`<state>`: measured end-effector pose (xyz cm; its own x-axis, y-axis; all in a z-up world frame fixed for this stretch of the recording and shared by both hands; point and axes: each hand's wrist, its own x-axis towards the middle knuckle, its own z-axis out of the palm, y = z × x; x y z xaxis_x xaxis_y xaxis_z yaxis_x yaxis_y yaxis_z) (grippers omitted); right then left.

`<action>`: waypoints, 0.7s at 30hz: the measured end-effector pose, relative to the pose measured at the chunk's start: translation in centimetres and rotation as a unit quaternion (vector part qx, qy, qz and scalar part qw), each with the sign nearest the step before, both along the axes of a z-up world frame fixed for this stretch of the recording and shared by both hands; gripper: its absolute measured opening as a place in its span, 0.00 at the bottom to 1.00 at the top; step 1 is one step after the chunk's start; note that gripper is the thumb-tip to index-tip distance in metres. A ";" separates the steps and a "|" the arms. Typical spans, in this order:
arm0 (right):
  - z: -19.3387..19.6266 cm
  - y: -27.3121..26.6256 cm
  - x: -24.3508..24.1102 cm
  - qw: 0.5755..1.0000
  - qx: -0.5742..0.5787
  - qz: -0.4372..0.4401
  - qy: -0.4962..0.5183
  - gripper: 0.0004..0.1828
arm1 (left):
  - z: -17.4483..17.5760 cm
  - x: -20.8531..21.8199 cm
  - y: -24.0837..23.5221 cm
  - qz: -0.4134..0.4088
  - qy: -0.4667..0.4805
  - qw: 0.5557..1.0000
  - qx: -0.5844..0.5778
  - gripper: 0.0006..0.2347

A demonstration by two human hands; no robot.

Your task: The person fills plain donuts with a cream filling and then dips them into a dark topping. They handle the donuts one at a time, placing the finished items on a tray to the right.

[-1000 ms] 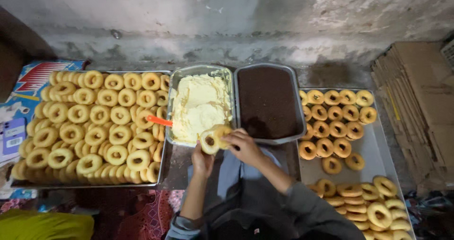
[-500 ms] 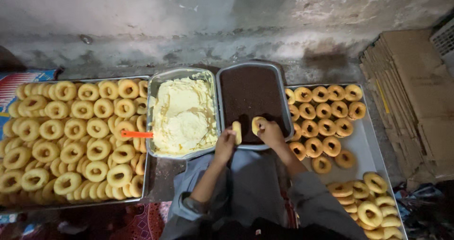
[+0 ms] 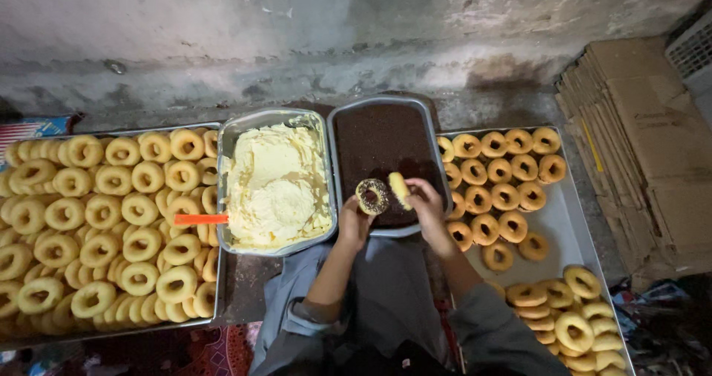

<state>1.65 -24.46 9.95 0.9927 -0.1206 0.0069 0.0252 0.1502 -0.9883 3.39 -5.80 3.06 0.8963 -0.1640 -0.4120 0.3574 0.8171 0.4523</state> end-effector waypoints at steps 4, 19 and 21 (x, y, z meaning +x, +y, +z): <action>3.9 3.6 -0.9 0.919 -0.344 -0.013 -0.193 0.18 | 1.2 -0.8 0.2 -0.016 0.025 0.999 -0.031 0.15; -4.2 -7.5 -2.8 0.957 0.258 -0.068 0.112 0.32 | 8.6 -0.9 -2.4 -0.137 -0.106 0.804 0.569 0.26; -5.8 -13.4 -5.7 0.976 -0.176 -0.095 -0.087 0.30 | 8.4 -2.2 -2.2 0.082 -0.294 0.483 0.821 0.32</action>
<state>-4.09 -37.85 4.10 0.9328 -0.2619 0.2476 0.1914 -0.2220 -0.9561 1.15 -8.00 11.49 0.8829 0.0443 0.4675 -0.2353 -0.8199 0.5220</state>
